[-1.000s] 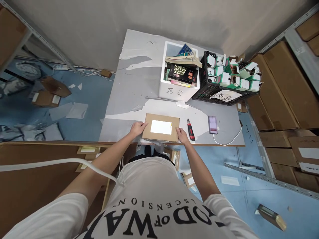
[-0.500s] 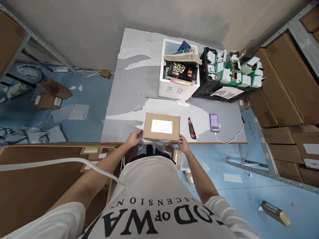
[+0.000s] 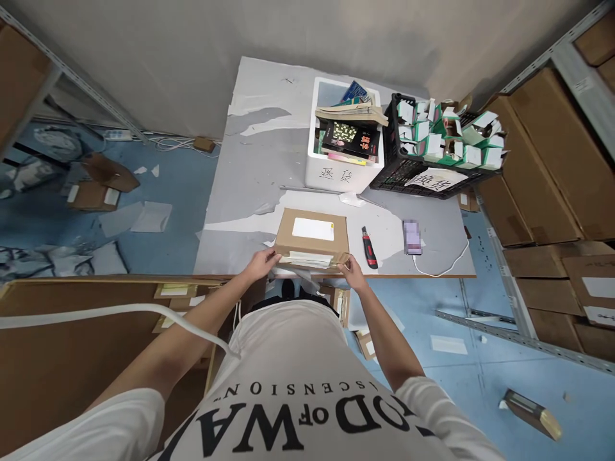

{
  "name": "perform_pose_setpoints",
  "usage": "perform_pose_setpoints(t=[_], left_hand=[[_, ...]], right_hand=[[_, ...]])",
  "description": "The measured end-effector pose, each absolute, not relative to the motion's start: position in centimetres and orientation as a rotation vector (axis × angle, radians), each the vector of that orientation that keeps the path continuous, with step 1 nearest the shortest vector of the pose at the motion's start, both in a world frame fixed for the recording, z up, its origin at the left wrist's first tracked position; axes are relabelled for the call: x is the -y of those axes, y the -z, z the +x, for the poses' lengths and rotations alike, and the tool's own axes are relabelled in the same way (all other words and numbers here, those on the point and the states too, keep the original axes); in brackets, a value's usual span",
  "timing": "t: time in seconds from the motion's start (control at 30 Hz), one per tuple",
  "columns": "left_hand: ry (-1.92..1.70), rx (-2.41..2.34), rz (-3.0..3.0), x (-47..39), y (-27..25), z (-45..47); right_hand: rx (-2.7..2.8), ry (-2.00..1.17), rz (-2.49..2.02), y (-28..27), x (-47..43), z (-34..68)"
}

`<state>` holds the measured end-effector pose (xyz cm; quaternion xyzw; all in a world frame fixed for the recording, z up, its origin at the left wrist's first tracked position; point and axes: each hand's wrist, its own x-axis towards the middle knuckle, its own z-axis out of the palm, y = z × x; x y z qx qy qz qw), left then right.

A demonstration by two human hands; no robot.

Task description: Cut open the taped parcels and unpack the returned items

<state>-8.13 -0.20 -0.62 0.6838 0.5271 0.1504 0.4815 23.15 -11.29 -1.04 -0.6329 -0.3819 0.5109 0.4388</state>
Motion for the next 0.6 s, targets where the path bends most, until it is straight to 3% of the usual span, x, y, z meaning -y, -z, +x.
perform_pose_setpoints(t=[0.27, 0.6], left_hand=[[-0.313, -1.486, 1.919, -2.1, -3.9, -6.5], [-0.276, -1.613, 1.851, -2.3, -3.4, -5.3]], right_hand=[[1.237, -1.023, -1.976, -3.7, 8.2, 24.9], [1.187, -1.053, -2.091, -3.0, 7.8, 24.5]])
